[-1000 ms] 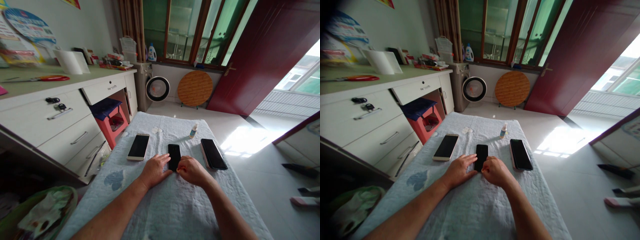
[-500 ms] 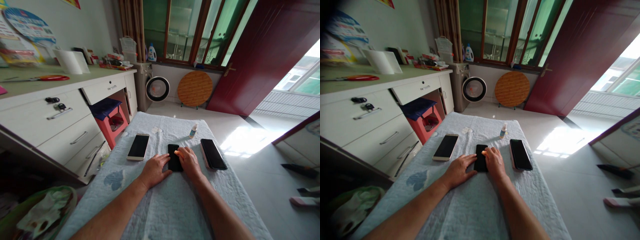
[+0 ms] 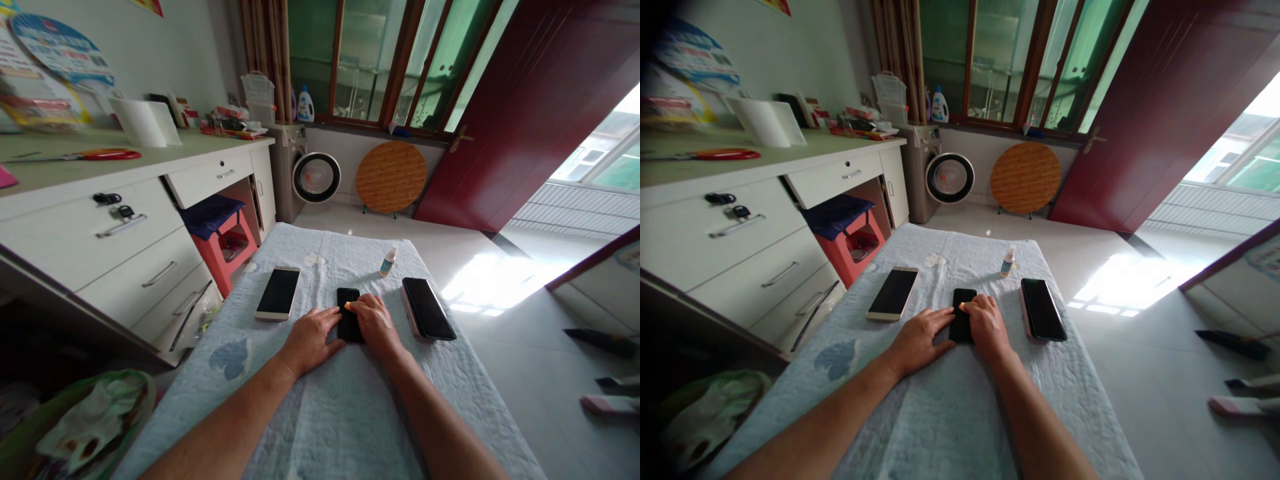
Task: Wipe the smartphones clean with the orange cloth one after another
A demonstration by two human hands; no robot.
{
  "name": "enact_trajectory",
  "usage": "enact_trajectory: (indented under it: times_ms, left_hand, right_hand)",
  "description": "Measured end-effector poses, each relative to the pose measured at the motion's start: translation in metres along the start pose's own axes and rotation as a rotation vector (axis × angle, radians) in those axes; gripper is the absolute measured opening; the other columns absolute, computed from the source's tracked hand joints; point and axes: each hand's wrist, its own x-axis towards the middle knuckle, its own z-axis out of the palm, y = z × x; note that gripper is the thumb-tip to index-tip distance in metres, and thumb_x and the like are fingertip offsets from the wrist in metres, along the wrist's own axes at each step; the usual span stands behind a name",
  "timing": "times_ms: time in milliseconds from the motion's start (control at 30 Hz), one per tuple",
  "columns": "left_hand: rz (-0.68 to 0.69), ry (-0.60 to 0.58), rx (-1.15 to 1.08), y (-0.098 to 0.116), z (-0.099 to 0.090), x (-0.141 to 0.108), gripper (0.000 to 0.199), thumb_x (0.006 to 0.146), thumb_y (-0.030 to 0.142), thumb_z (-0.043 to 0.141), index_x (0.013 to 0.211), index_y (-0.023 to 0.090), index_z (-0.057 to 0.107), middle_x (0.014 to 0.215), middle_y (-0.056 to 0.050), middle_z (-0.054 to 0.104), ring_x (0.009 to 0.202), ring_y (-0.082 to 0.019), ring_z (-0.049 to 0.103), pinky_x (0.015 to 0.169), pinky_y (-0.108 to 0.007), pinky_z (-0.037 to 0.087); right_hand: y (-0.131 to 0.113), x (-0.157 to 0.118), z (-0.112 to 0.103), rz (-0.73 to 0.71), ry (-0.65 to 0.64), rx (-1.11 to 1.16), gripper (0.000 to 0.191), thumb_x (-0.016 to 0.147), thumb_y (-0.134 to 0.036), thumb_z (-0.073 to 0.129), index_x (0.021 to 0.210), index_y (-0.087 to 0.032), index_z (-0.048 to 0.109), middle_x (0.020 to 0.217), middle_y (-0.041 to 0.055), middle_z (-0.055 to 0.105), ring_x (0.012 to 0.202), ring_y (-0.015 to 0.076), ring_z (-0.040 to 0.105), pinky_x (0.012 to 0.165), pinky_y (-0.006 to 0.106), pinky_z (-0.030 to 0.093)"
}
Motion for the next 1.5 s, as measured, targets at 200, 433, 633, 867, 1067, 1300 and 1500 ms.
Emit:
enact_trajectory:
  times_ms: [200,433,633,867,1067,1300,1500]
  left_hand:
    - [-0.006,0.0,0.02,-0.001,0.002,-0.001,0.05,0.081,0.044,0.065,0.124,0.02,0.059,0.136,-0.007,0.055,0.117,-0.028,0.055,0.102,-0.039,0.042]
    - [-0.004,0.002,0.006,-0.002,0.002,0.0,0.05,0.081,0.045,0.065,0.124,0.019,0.059,0.136,-0.007,0.055,0.117,-0.028,0.054,0.101,-0.039,0.043]
    - [0.014,0.016,-0.016,-0.001,0.001,0.0,0.05,0.083,0.046,0.062,0.125,0.022,0.057,0.134,-0.006,0.057,0.116,-0.027,0.055,0.101,-0.04,0.043]
    - [0.003,0.007,-0.002,0.001,-0.001,0.0,0.047,0.083,0.044,0.063,0.123,0.02,0.059,0.133,-0.007,0.057,0.116,-0.028,0.055,0.1,-0.04,0.043]
    - [-0.013,-0.007,0.004,0.0,0.0,0.0,0.048,0.082,0.045,0.063,0.124,0.022,0.06,0.135,-0.007,0.056,0.118,-0.028,0.054,0.101,-0.041,0.042]
    - [-0.015,-0.001,0.001,0.001,0.0,0.0,0.049,0.08,0.042,0.066,0.123,0.02,0.06,0.135,-0.007,0.056,0.117,-0.028,0.055,0.101,-0.04,0.044]
    - [-0.025,-0.005,0.001,0.002,-0.001,0.0,0.05,0.079,0.041,0.068,0.123,0.019,0.061,0.134,-0.007,0.057,0.115,-0.028,0.055,0.1,-0.04,0.044]
  right_hand:
    - [0.011,0.004,0.003,0.154,0.09,-0.112,0.028,0.094,-0.019,0.042,0.088,-0.021,0.07,0.087,0.0059,0.056,0.084,0.0194,0.047,0.078,0.03,0.039]
    - [0.007,-0.001,0.004,0.088,0.047,-0.052,0.029,0.089,-0.013,0.046,0.107,-0.022,0.067,0.094,0.0061,0.056,0.088,0.0186,0.049,0.083,0.029,0.041]
    - [-0.008,-0.003,0.001,-0.062,-0.058,-0.008,0.032,0.089,-0.01,0.045,0.103,-0.025,0.07,0.099,0.0068,0.058,0.093,0.0197,0.047,0.084,0.03,0.042]
    - [0.0,0.002,0.003,-0.067,-0.04,-0.047,0.033,0.091,-0.01,0.043,0.113,-0.023,0.065,0.106,0.0067,0.059,0.093,0.0202,0.048,0.087,0.033,0.041]
    - [0.015,0.006,0.013,0.008,-0.037,-0.099,0.033,0.091,-0.009,0.041,0.112,-0.022,0.063,0.107,0.0066,0.059,0.094,0.0193,0.048,0.086,0.031,0.039]
    - [0.022,0.011,0.015,0.032,-0.01,-0.106,0.03,0.089,-0.007,0.041,0.102,-0.022,0.064,0.102,0.0064,0.059,0.093,0.0197,0.049,0.086,0.03,0.037]
    - [0.009,0.026,0.009,0.017,-0.079,-0.14,0.028,0.087,-0.004,0.042,0.09,-0.019,0.065,0.096,0.0075,0.06,0.09,0.0191,0.049,0.084,0.03,0.036]
